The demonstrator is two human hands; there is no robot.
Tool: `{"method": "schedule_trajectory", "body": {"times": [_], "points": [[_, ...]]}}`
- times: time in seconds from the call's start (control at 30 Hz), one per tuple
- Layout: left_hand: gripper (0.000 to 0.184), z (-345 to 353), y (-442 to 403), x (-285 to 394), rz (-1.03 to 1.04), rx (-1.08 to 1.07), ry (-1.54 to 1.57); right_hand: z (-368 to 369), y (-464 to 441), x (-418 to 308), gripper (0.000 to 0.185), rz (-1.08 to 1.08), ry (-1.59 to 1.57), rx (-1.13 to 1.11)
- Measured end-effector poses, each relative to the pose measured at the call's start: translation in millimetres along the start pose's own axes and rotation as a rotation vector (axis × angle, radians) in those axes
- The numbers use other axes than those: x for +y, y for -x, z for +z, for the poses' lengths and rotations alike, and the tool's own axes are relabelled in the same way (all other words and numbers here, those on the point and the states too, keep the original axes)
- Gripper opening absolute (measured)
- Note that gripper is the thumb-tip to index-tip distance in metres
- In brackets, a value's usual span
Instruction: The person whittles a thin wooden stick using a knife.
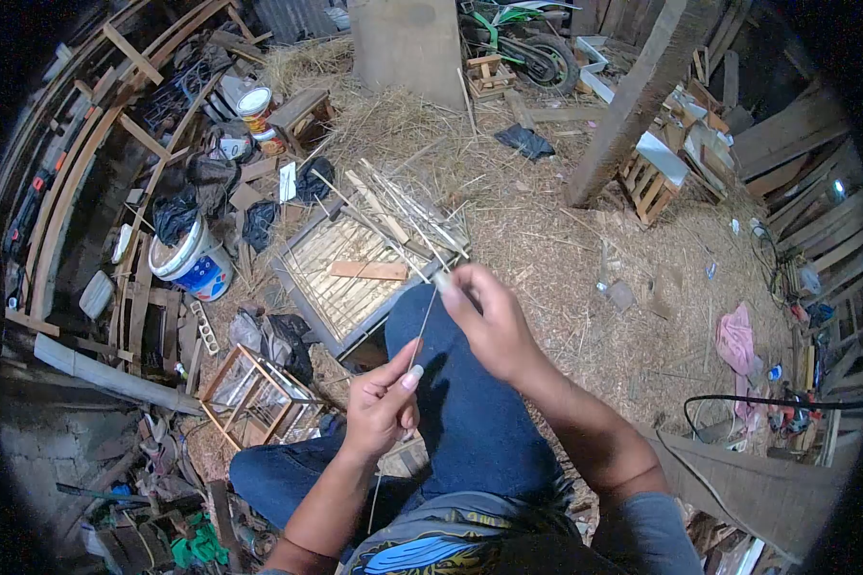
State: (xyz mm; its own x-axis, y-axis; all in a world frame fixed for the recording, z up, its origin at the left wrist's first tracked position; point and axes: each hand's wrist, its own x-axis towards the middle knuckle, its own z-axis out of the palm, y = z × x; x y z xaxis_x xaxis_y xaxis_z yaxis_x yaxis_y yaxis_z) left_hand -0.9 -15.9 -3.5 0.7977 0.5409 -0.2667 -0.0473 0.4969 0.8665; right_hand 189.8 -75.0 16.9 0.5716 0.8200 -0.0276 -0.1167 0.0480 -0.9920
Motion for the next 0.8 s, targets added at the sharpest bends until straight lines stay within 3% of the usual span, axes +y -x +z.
{"method": "schedule_trajectory", "body": {"times": [0.07, 0.1, 0.17, 0.37, 0.47, 0.5, 0.57, 0.7, 0.8], "points": [[0.042, -4.9, -3.7, -5.4, 0.019, 0.011, 0.014, -2.7, 16.9, -4.5, 0.021, -0.298, 0.531, -0.049], [0.043, -6.5, -5.0, -6.6, 0.031, 0.017, 0.027, -2.2, 27.7, -18.5, 0.021, -0.216, 0.694, -0.155], [0.045, -4.3, -7.1, -0.3, -0.002, 0.027, 0.057, 1.7, 42.1, -19.0, 0.020, -0.332, 0.855, -0.224], [0.046, 0.3, -4.9, 9.8, -0.093, -0.011, 0.248, -4.8, 37.5, -2.5, 0.017, -0.577, 0.962, -0.207], [0.045, -14.6, -3.7, -2.2, -0.048, -0.101, 0.321, -9.3, 30.2, -4.5, 0.018, -0.578, 0.972, -0.199], [0.045, -9.4, -1.8, 3.8, -0.043, -0.043, 0.308, -14.9, 25.2, -6.5, 0.018, -0.581, 0.972, -0.200], [0.046, -6.4, 0.9, 7.9, -0.037, 0.016, 0.294, -27.1, 17.5, -10.3, 0.017, -0.341, 1.027, -0.010], [0.044, -11.6, 2.3, 4.0, -0.035, -0.020, 0.294, -25.9, 28.0, -15.7, 0.020, -0.501, 0.925, -0.027], [0.049, -8.7, -4.3, 1.9, -0.072, -0.095, 0.285, -9.4, 38.7, -12.7, 0.020, -0.527, 0.918, -0.162]]}}
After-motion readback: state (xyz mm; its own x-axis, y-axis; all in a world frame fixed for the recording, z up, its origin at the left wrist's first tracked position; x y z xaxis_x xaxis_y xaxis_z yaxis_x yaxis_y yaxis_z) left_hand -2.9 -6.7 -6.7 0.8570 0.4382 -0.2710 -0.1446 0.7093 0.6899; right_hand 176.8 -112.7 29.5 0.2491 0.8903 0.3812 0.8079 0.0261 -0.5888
